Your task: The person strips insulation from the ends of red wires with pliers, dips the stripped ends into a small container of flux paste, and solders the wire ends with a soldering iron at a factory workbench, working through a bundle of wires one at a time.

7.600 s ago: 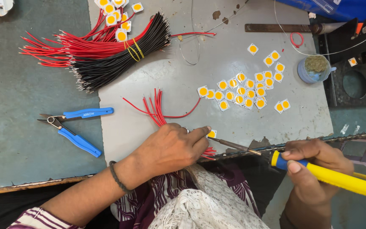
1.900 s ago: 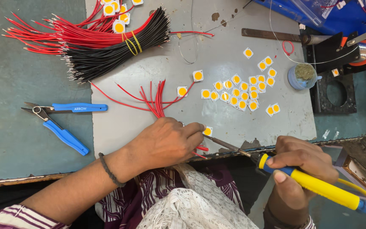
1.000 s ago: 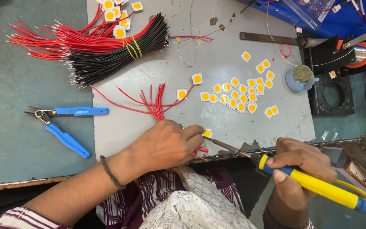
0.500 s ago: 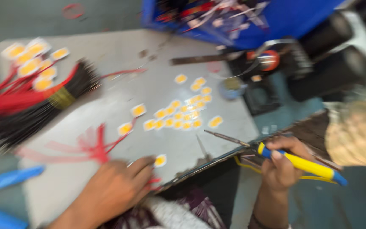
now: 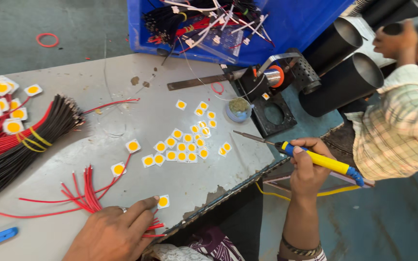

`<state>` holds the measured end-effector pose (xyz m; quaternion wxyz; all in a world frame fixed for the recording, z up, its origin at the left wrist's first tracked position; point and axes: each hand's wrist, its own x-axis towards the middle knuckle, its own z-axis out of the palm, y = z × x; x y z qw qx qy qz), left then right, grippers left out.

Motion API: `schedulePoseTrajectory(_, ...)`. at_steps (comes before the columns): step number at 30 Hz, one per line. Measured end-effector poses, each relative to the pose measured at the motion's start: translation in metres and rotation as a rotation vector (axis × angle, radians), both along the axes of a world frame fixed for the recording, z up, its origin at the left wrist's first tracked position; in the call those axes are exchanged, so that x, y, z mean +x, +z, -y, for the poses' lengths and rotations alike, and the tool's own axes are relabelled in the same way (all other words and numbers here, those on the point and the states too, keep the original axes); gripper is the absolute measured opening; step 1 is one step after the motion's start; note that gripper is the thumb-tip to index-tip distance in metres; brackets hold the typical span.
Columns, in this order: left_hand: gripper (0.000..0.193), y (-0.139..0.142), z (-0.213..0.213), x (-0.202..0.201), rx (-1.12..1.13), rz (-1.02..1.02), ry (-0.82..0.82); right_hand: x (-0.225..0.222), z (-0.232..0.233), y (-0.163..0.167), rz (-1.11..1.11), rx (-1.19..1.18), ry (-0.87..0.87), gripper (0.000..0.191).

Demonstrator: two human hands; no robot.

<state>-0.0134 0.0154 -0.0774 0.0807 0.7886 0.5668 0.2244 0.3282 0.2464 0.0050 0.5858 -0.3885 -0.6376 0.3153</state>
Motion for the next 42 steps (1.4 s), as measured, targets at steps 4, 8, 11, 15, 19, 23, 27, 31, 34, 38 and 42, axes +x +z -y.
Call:
schedulePoseTrajectory(4,0.053,0.025,-0.004,0.004,0.002,-0.006,0.015,-0.013,0.0,0.0,0.092,-0.012,0.003,0.014)
schedulePoseTrajectory(8,0.048,0.04,-0.006,0.004,0.018,0.006,-0.003,-0.024,-0.002,0.001,0.059,-0.01,0.039,0.016)
schedulePoseTrajectory(11,0.043,0.044,-0.003,0.002,0.036,0.026,-0.007,-0.031,0.0,0.001,0.036,-0.019,0.077,0.019)
schedulePoseTrajectory(15,0.044,0.046,-0.003,0.003,0.067,0.004,-0.007,-0.045,0.005,0.001,0.011,-0.002,0.132,0.022)
schedulePoseTrajectory(19,0.04,0.049,-0.001,0.003,0.101,0.012,0.0,-0.069,0.017,0.001,-0.006,-0.026,0.227,0.025)
schedulePoseTrajectory(23,0.028,0.052,0.001,0.001,0.098,0.021,0.007,-0.106,0.026,0.001,0.014,-0.1,0.359,0.026)
schedulePoseTrajectory(27,0.027,0.053,0.004,0.0,0.147,0.051,0.014,-0.147,0.017,0.004,0.054,-0.184,0.504,0.03)
schedulePoseTrajectory(31,0.026,0.053,0.005,-0.002,0.128,0.023,0.01,-0.168,0.014,0.009,0.189,-0.137,0.57,0.03)
schedulePoseTrajectory(34,0.025,0.052,0.005,-0.003,0.121,0.019,0.011,-0.173,0.015,0.011,0.288,-0.068,0.586,0.03)
schedulePoseTrajectory(38,0.026,0.05,0.006,-0.003,0.138,0.056,0.011,-0.175,0.015,0.011,0.277,-0.054,0.636,0.028)
schedulePoseTrajectory(42,0.024,0.049,0.006,-0.004,0.122,0.063,0.009,-0.172,0.017,0.009,0.285,-0.024,0.668,0.027)
